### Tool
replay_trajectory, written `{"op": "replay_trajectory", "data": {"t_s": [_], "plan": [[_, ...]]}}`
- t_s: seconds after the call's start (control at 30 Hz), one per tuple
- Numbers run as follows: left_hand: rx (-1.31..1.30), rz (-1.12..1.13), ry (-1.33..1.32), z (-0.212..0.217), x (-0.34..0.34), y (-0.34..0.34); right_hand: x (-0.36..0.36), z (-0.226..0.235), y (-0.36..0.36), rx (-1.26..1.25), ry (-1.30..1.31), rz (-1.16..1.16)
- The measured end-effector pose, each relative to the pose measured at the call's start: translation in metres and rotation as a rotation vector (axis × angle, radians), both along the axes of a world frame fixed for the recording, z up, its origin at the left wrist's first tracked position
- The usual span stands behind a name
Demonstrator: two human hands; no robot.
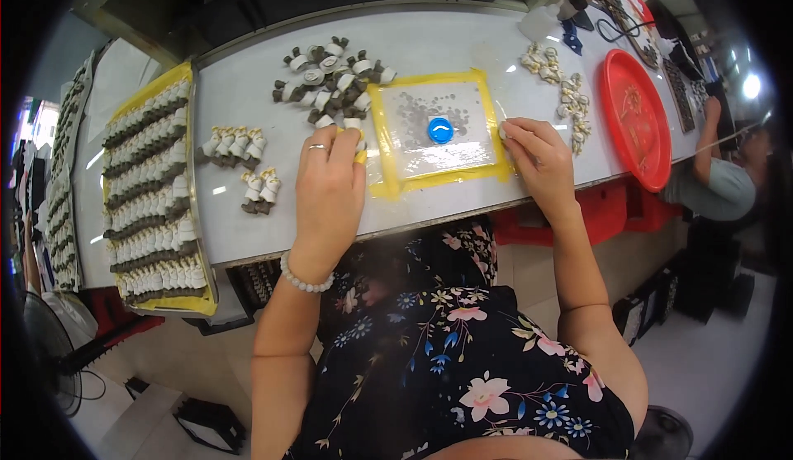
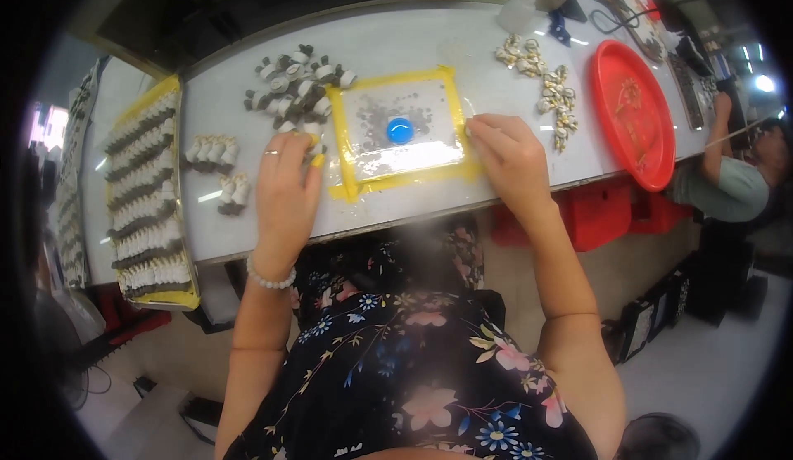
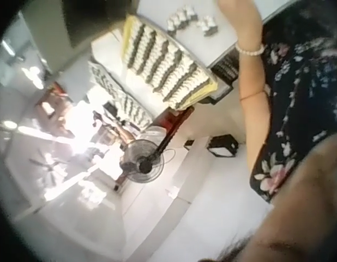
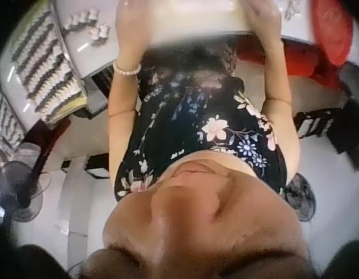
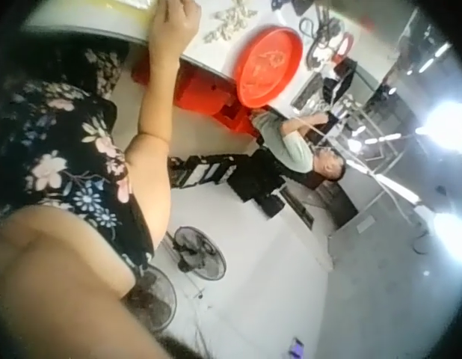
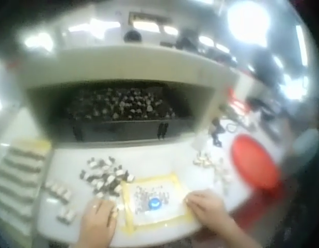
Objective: The person assembles small toy parts by hand, then places the assembled components into trays.
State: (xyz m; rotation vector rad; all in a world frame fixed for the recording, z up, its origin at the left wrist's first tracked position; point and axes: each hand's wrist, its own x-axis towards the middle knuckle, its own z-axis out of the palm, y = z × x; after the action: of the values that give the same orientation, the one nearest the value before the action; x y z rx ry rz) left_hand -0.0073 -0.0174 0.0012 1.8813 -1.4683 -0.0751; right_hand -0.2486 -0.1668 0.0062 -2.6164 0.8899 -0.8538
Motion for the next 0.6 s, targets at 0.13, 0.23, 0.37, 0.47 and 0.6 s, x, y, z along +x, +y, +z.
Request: {"op": "replay_trajectory", "data": {"t_s": [0.13, 0.23, 0.37, 0.47, 0.6], "plan": [[-0.013, -0.122, 0.076, 0.005, 0.003, 0.011, 0.004, 0.007, 0.001, 0.129, 0.01, -0.028], [0.017, -0.163, 0.243, 0.01, 0.003, 0.019, 0.022, 0.018, 0.003, 0.271, -0.054, 0.058], [0.051, 0.042, 0.333, 0.018, -0.008, 0.016, 0.045, 0.019, 0.006, 0.326, -0.072, 0.211], [0.068, 0.08, 0.198, 0.002, -0.008, 0.015, 0.056, 0.021, 0.004, 0.26, -0.016, 0.258], [0.028, 0.058, 0.177, -0.003, -0.008, 0.01, 0.061, 0.017, -0.003, 0.053, 0.043, 0.277]]}}
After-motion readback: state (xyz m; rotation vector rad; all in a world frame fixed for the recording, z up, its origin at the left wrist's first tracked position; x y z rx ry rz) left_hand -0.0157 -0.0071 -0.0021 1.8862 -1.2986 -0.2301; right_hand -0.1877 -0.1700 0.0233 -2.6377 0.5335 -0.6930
